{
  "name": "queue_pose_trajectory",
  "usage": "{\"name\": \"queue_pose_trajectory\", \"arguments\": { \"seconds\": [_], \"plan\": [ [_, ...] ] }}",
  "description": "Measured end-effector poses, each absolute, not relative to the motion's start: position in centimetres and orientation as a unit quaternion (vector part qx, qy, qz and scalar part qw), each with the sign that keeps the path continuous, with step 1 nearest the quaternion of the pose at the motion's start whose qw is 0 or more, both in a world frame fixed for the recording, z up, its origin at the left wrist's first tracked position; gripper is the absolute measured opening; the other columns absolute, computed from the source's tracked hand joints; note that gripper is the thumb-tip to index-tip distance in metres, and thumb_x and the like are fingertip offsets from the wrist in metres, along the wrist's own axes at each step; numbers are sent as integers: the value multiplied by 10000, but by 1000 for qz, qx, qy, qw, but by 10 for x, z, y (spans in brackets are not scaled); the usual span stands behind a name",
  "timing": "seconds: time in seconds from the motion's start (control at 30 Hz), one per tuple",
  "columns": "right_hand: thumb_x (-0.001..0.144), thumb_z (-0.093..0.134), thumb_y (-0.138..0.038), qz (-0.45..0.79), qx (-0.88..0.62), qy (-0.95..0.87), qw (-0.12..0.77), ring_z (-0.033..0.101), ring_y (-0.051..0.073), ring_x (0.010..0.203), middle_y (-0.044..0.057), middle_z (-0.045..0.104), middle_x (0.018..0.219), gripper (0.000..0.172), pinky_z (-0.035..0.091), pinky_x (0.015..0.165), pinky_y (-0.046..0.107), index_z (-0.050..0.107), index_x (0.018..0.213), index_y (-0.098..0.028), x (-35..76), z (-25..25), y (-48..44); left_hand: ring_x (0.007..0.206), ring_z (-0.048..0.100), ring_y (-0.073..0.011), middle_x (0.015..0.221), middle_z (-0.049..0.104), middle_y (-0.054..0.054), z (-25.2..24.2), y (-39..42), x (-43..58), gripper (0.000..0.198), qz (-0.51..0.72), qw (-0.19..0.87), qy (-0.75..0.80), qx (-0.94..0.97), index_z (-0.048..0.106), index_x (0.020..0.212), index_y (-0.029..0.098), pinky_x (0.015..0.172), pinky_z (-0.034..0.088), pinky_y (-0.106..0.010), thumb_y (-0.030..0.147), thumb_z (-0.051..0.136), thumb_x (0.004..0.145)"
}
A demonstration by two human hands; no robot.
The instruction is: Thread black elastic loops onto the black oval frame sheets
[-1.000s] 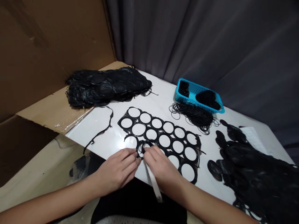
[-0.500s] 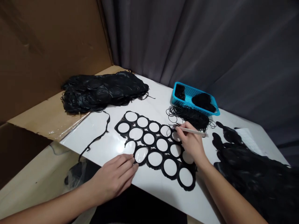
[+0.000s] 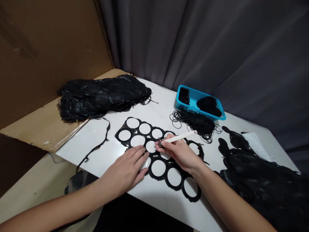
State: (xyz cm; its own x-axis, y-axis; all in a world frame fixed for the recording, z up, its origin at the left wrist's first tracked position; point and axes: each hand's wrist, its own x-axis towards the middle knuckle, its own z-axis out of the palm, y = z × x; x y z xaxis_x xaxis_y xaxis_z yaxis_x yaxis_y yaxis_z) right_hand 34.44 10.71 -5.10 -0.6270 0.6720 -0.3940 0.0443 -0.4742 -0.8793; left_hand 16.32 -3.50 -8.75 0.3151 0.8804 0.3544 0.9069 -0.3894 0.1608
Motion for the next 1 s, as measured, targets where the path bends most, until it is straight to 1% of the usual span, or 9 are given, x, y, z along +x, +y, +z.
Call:
{"name": "queue_pose_trajectory", "arguments": {
  "seconds": [0.07,0.13,0.23,0.33,0.6,0.73,1.0],
  "plan": [
    [820,756,-353,738,-368,-535,183,657,161,887,12,673,867,297,517,849,308,500,761,-213,342,-52,103,1258,566,-329,1299,622,-188,-91,-36,163,378,-190,44,-553,-810,581,1318,78,1007,534,-481,281,471,1020],
    [880,669,-325,667,-361,-630,166,615,163,852,-1,648,835,252,474,793,302,475,756,-222,341,-55,99,1266,565,-330,1306,626,-193,-92,-37,163,376,-189,56,-552,-810,591,1310,66,1016,530,-477,273,470,1020],
    [913,584,-279,549,-351,-744,149,557,167,788,-9,605,803,239,421,727,300,443,728,-226,338,-59,92,1259,572,-332,1296,636,-200,-93,-37,164,374,-191,63,-550,-810,605,1297,51,1020,524,-476,265,466,1023],
    [935,545,-252,489,-328,-794,154,514,154,735,-23,568,781,210,386,686,285,451,750,-224,337,-65,88,1258,575,-329,1285,649,-194,-93,-36,165,374,-194,59,-552,-809,611,1301,53,1032,510,-469,258,479,1017],
    [942,544,-196,450,-296,-825,170,508,143,742,-23,546,797,205,374,693,266,447,763,-219,337,-71,85,1241,587,-340,1276,659,-193,-94,-36,165,387,-180,55,-559,-808,623,1296,45,1014,522,-471,247,439,1022],
    [944,534,-179,432,-294,-833,181,501,144,728,-22,519,775,220,372,681,263,437,750,-218,336,-70,82,1221,597,-348,1258,664,-196,-94,-35,166,384,-182,56,-558,-808,630,1279,34,996,533,-473,239,433,1021],
    [960,527,-159,399,-287,-851,188,522,151,734,-7,532,803,213,400,676,263,442,774,-219,337,-72,79,1223,593,-338,1245,666,-186,-94,-35,166,379,-179,52,-557,-810,625,1278,42,1000,530,-464,239,427,1021]
  ]
}}
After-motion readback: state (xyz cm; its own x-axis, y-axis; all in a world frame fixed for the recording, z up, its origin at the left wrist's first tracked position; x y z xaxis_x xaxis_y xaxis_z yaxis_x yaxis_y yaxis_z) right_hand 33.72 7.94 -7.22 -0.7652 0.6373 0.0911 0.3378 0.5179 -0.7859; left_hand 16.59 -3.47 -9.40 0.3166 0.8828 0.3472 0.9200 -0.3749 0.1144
